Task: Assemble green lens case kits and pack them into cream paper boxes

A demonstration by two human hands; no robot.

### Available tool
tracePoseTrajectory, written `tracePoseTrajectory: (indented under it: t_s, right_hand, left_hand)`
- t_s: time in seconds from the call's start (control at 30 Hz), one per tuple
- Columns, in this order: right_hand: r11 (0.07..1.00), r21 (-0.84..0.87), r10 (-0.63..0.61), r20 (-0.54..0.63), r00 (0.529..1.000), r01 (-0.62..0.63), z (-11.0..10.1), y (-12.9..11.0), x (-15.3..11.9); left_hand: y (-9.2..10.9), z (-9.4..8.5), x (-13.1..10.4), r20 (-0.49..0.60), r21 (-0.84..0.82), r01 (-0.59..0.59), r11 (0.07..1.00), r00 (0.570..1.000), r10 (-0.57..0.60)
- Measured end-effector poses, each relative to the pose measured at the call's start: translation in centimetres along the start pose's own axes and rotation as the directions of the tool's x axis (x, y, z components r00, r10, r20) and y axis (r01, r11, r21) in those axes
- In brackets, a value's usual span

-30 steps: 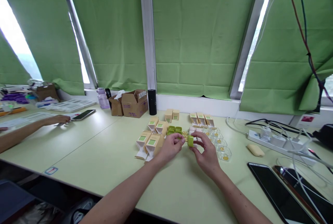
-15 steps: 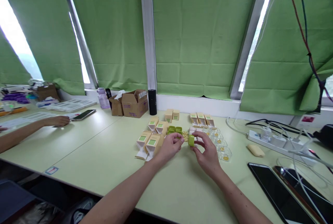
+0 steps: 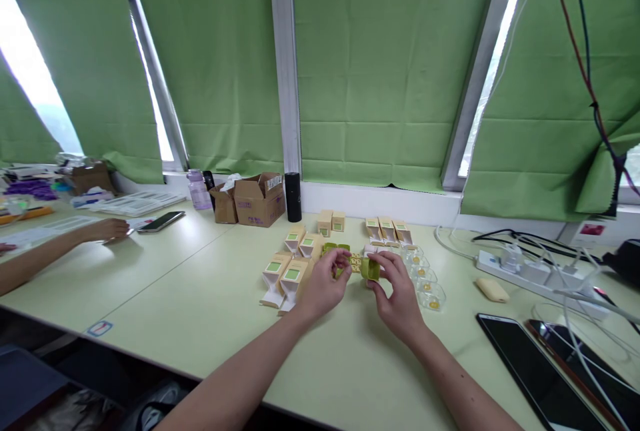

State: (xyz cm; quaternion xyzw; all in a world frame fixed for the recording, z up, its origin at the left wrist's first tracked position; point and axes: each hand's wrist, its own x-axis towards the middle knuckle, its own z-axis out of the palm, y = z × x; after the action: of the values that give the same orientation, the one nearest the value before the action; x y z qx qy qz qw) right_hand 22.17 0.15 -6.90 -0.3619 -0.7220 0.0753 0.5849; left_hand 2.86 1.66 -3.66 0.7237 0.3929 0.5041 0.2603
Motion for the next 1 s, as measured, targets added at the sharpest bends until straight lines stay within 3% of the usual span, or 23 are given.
tracePoseTrajectory:
  t_s: [0.17,0.27,0.63,1.0]
  right_hand:
    - [0.99,-0.081,-0.112,0.014,0.994,0.113,-0.06,0.0,-0.05]
    - [0.983,-0.086,-0.163,0.0,0.987,0.162,-0.17,-0.13,-0.01]
    - [0.916,-0.229,-0.322,0.068,0.944,0.329,-0.82,-0.28,0.26]
    - [0.906,-0.261,-0.317,0.103,0.943,0.333,-0.55,-0.7,0.43]
  left_hand:
    - [0.2,0.0,-0.5,0.055,0.101,-0.312,0.945,0.95,0.308]
    - [-0.1,0.11,-0.44,0.068,0.121,-0.389,0.913,0.921,0.383]
    - [-0.67,0.06,-0.22,0.083,0.09,-0.411,0.907,0.911,0.404]
    - [-0.55,0.01,-0.32,0.072,0.133,-0.428,0.894,0.904,0.422]
